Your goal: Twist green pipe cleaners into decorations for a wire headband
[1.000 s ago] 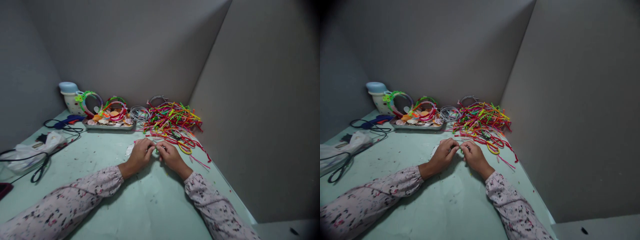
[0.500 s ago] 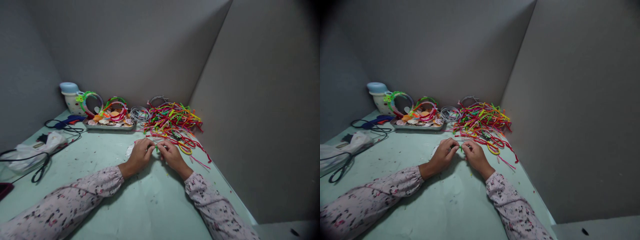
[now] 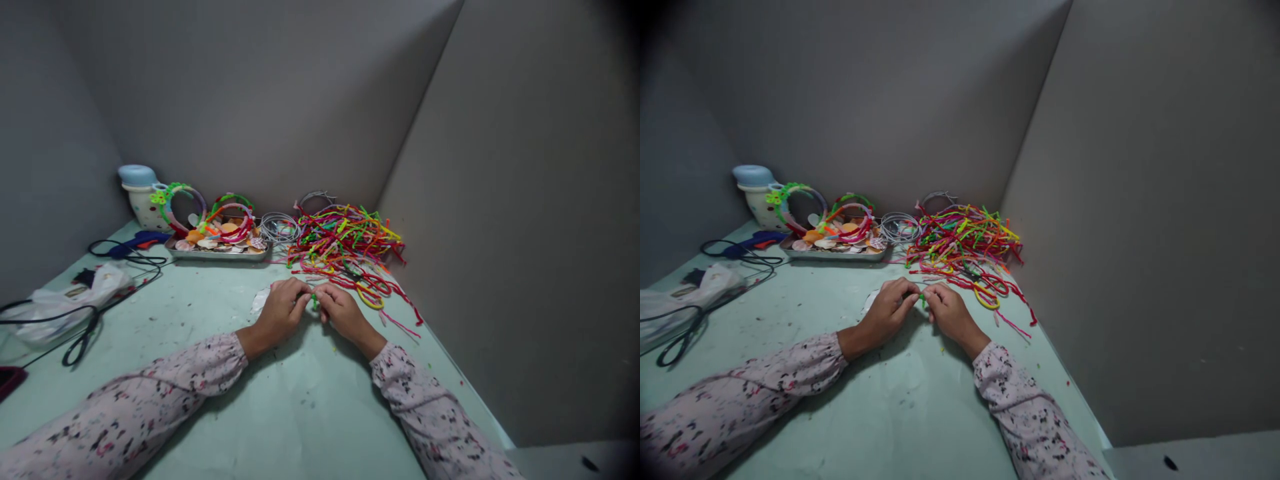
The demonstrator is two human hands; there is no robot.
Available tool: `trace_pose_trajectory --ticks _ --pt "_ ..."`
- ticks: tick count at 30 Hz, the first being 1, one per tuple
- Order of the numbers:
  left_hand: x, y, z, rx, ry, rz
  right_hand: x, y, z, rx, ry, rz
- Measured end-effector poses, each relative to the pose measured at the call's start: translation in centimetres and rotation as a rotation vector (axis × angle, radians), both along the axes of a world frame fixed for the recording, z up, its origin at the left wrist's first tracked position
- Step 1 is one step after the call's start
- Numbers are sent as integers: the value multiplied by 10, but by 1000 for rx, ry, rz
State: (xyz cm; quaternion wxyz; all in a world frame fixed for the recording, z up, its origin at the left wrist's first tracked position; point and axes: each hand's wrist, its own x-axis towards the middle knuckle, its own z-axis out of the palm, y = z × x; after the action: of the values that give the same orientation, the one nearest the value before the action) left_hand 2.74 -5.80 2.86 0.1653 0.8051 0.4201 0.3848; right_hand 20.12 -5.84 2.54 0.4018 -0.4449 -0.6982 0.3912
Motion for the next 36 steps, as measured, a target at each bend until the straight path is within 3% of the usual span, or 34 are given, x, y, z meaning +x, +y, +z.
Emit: trace_pose_trajectory --ticks 5,11,16,36 --pt "0 0 2 -5 -4 16 -2 1 0 -11 60 -51" --pt "-2 1 3 -13 -59 53 -1 5 -5 103 109 -137" --pt "-2 2 4 -26 -30 62 -1 5 -5 210 47 -123" --pt "0 5 -3 -23 87 24 0 4 -5 289 -80 -117"
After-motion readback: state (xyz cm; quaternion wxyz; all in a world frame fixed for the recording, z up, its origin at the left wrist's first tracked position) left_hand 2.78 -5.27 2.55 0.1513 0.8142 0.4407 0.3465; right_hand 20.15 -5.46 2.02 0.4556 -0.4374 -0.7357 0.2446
